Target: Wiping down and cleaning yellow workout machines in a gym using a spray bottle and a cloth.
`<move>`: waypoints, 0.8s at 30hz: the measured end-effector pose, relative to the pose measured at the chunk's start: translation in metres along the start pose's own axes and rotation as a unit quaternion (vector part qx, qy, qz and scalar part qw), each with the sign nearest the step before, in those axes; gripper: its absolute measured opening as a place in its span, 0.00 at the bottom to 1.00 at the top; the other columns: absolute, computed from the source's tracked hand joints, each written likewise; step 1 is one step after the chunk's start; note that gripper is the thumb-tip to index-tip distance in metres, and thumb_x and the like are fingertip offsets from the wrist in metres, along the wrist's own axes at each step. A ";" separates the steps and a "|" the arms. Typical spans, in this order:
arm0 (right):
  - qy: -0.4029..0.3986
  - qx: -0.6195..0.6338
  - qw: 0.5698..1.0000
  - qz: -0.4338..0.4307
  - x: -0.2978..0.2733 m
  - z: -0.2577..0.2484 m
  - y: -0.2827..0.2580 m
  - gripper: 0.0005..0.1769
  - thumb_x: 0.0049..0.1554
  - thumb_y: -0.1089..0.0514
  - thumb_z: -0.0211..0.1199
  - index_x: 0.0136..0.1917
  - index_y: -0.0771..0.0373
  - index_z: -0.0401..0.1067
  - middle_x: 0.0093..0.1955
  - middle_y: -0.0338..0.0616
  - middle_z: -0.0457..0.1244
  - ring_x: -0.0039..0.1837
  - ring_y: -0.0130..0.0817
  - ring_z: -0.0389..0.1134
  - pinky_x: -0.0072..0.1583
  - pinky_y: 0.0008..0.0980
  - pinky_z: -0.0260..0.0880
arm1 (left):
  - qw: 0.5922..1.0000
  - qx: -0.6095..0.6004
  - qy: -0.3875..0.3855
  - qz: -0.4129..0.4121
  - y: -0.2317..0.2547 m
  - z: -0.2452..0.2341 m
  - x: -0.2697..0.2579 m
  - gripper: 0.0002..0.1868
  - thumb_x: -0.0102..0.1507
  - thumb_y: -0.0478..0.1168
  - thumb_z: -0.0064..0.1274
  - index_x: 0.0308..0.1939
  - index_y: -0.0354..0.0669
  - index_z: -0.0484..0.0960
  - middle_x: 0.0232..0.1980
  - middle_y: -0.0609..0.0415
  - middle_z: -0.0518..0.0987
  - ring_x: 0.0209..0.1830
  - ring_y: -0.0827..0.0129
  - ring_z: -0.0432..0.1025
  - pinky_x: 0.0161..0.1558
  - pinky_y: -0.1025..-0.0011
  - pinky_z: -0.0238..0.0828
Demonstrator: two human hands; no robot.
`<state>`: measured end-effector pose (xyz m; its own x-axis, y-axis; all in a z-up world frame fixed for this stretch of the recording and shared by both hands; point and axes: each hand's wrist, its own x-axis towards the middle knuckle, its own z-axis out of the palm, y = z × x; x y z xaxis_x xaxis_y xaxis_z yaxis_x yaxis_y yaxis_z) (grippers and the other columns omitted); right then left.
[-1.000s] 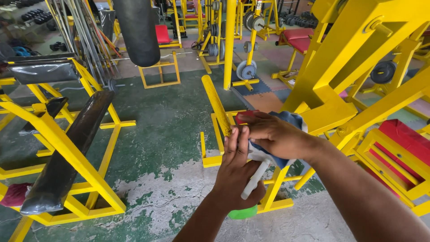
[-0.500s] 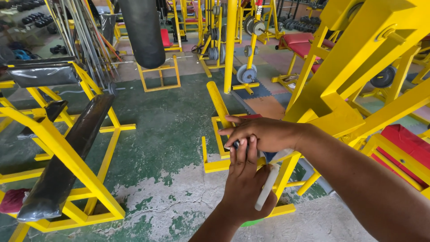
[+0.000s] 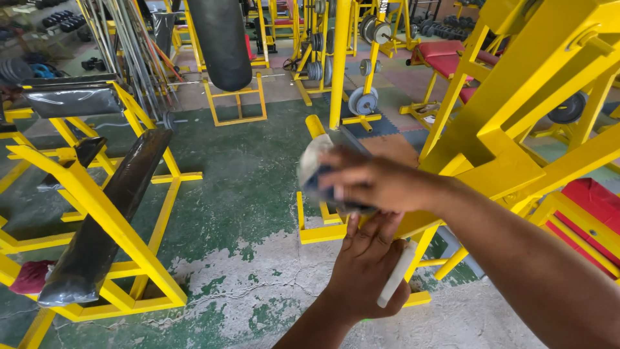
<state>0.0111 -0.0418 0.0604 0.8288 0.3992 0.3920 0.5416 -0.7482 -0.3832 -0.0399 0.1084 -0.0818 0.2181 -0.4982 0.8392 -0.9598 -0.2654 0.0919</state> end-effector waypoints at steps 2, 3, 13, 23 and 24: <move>-0.105 -0.045 0.991 -0.068 0.005 0.015 0.022 0.20 0.60 0.57 0.61 0.66 0.51 0.74 0.80 0.44 0.53 0.77 0.48 0.52 0.71 0.39 0.55 | 1.000 -0.018 0.003 0.007 0.001 -0.002 -0.003 0.21 0.60 0.47 0.47 0.52 0.37 0.81 0.82 0.38 0.60 0.84 0.49 0.55 0.84 0.46 0.32; -0.210 -0.090 0.965 -0.130 0.008 0.021 0.035 0.21 0.59 0.56 0.65 0.66 0.54 0.76 0.84 0.52 0.44 0.86 0.58 0.32 0.75 0.46 0.39 | 0.999 -0.036 0.006 0.016 0.001 -0.001 -0.003 0.22 0.60 0.47 0.48 0.52 0.37 0.81 0.82 0.39 0.60 0.84 0.47 0.55 0.84 0.46 0.32; -0.086 -0.124 0.988 -0.008 0.088 0.061 0.083 0.22 0.60 0.54 0.62 0.68 0.50 0.73 0.87 0.45 0.33 0.84 0.54 0.35 0.77 0.39 0.47 | 0.999 -0.037 0.018 0.019 -0.006 -0.007 -0.001 0.22 0.61 0.47 0.51 0.54 0.39 0.81 0.82 0.42 0.62 0.81 0.51 0.61 0.85 0.50 0.35; 0.019 -0.027 0.991 0.130 0.070 0.049 0.036 0.31 0.61 0.51 0.61 0.76 0.44 0.62 0.77 0.60 0.50 0.71 0.53 0.63 0.68 0.37 0.63 | 0.999 -0.018 0.020 0.041 -0.006 -0.009 -0.003 0.22 0.60 0.47 0.50 0.55 0.43 0.82 0.82 0.44 0.63 0.78 0.52 0.64 0.84 0.53 0.40; 0.031 0.007 0.977 0.210 0.062 0.045 0.027 0.32 0.61 0.47 0.61 0.78 0.41 0.60 0.70 0.55 0.65 0.67 0.48 0.69 0.67 0.38 0.65 | 0.998 -0.010 0.019 0.051 -0.005 -0.009 -0.003 0.22 0.61 0.47 0.50 0.55 0.43 0.82 0.82 0.45 0.63 0.79 0.53 0.63 0.84 0.53 0.39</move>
<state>0.0834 -0.0130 0.0369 0.9688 0.0253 0.2465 0.1571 -0.8321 -0.5320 -0.0369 0.1187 -0.0796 0.1115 -0.4899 0.8646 -0.9802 -0.1976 0.0145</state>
